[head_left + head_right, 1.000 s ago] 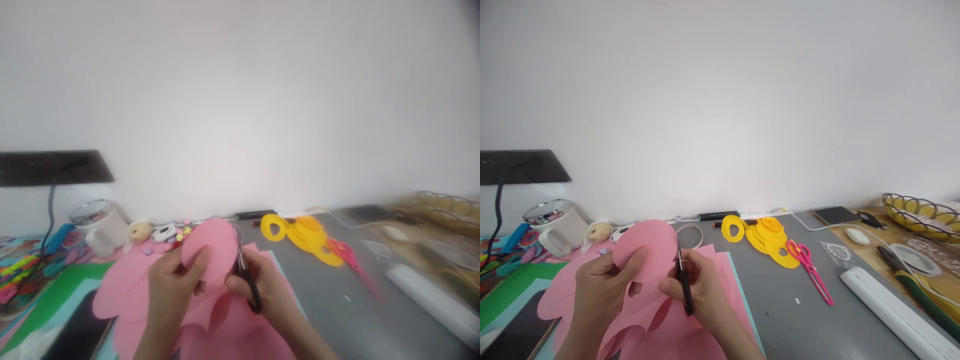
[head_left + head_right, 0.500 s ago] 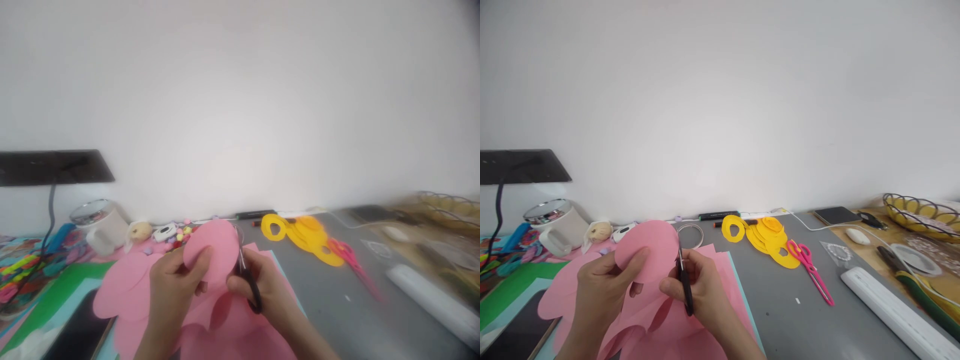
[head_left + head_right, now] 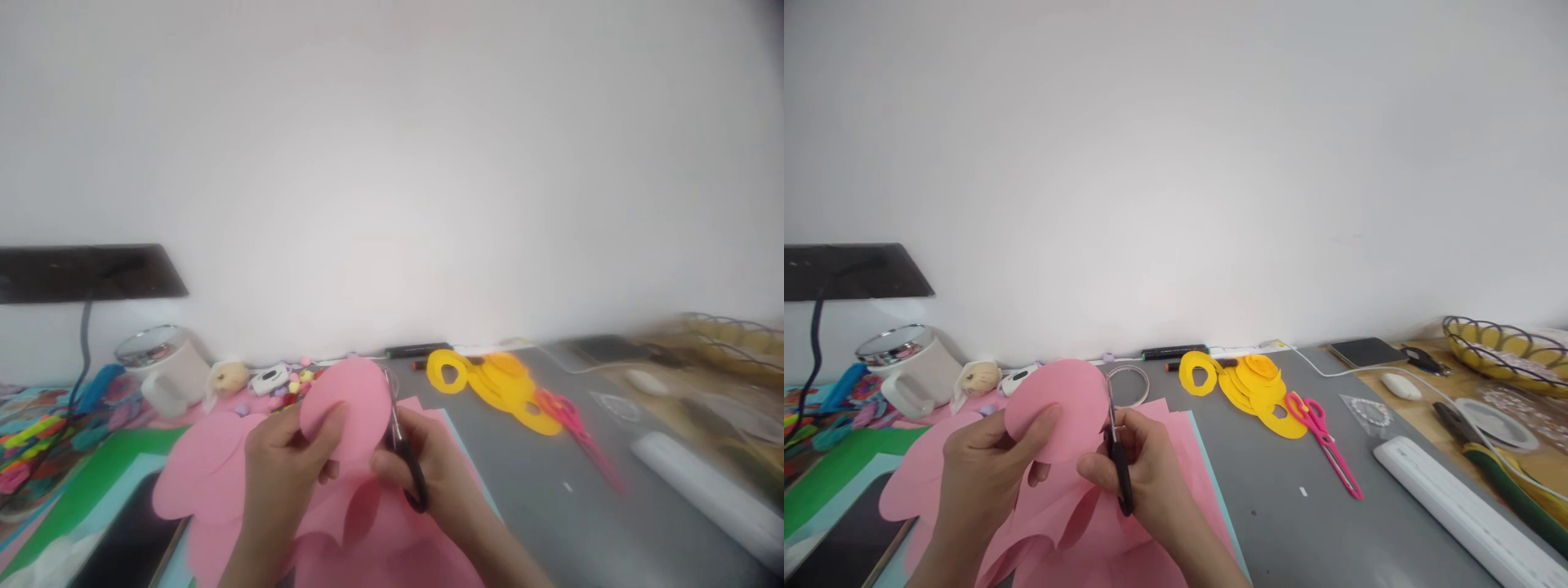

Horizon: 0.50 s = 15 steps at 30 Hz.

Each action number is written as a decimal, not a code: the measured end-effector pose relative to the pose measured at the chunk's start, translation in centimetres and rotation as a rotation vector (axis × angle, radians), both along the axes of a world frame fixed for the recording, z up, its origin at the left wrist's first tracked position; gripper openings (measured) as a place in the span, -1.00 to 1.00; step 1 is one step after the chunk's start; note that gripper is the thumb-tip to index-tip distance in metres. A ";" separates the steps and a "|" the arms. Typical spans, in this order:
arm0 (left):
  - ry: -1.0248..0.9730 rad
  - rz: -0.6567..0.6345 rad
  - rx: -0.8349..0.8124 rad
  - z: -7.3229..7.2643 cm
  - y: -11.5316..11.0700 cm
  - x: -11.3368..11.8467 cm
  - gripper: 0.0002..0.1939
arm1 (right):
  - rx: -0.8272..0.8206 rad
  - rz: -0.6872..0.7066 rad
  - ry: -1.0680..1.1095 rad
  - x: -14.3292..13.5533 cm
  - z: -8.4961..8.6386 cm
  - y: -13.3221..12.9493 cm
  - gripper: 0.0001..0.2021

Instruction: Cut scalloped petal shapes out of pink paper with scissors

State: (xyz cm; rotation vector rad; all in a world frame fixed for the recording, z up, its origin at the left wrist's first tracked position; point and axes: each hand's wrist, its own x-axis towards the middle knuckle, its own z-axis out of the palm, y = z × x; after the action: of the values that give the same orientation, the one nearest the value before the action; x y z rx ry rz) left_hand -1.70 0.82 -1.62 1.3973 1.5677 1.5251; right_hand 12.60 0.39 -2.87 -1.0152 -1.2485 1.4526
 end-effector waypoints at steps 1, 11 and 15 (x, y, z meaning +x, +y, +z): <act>0.001 0.003 0.002 0.0 0.0 0.0 -0.63 | 0.000 0.001 -0.002 0.0 0.0 0.0 -0.82; 0.010 0.003 -0.002 0.0 0.0 0.0 -0.61 | 0.031 0.009 -0.008 0.2 0.0 0.1 -0.83; 0.015 0.001 0.004 0.0 0.1 0.0 -0.61 | 0.015 -0.005 -0.012 0.1 0.0 0.1 -0.82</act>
State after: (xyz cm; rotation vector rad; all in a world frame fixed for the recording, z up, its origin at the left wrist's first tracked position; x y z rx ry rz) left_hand -1.73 0.89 -1.64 1.4135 1.5747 1.5228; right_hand 12.74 0.48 -2.84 -1.0180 -1.2631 1.4334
